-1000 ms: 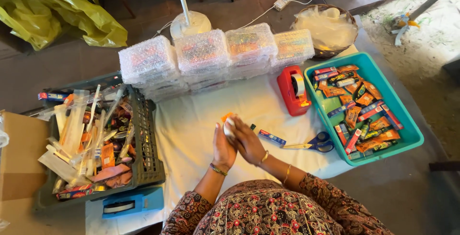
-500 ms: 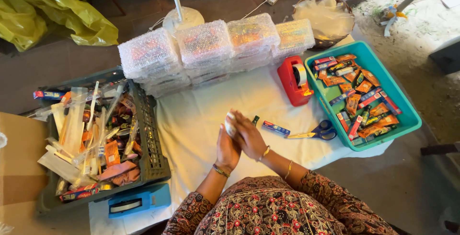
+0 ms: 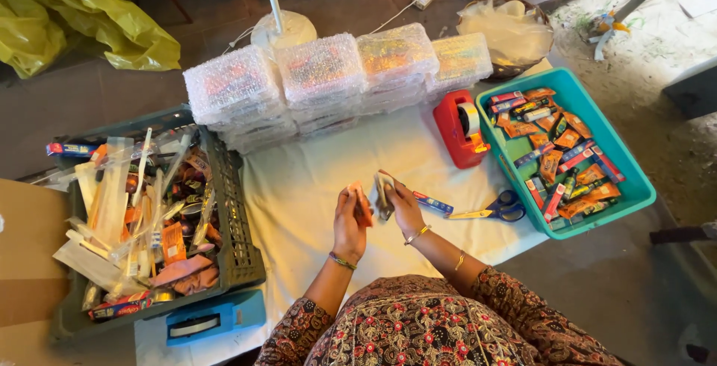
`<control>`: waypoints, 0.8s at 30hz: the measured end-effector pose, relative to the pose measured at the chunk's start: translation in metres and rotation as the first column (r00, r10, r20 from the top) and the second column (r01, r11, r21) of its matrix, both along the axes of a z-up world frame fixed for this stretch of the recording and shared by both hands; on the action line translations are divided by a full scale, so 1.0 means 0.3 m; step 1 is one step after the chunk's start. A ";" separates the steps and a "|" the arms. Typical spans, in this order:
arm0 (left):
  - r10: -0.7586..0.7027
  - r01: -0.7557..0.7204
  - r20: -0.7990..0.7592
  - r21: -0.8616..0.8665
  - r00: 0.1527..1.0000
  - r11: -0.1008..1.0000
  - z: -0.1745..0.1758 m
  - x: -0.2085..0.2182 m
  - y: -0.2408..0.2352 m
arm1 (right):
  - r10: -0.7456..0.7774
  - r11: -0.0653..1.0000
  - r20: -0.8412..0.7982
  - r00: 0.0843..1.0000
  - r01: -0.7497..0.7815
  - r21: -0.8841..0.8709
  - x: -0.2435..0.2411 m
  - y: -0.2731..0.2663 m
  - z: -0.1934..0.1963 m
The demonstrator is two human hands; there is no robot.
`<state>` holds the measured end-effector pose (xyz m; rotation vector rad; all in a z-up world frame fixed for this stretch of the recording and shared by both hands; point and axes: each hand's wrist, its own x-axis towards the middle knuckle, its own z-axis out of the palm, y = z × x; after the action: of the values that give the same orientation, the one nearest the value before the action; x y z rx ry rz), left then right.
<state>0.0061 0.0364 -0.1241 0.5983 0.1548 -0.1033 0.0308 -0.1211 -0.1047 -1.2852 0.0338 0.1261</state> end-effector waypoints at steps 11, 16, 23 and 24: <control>-0.001 0.005 -0.085 0.050 0.996 0.999 0.272 0.040 -0.064 | 0.320 0.793 0.271 0.908 -0.100 -0.601 -0.081 0.150 0.401; -0.106 0.067 -0.168 -0.224 0.980 0.972 0.267 0.050 -0.056 | 0.293 0.787 0.258 0.921 -0.080 -0.612 -0.073 0.135 0.372; -0.019 0.015 -0.093 -0.048 0.995 0.999 0.333 0.085 -0.002 | 0.447 0.702 0.323 0.834 -0.103 -0.705 -0.101 0.135 0.390; -0.033 0.030 -0.106 -0.027 0.994 0.999 0.343 0.076 -0.015 | 0.444 0.678 0.348 0.825 -0.055 -0.733 -0.071 0.131 0.376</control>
<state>0.0288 0.0319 -0.0211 0.5702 0.2469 -0.1679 0.0095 -0.0819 0.0081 -2.0643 -0.6267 0.0100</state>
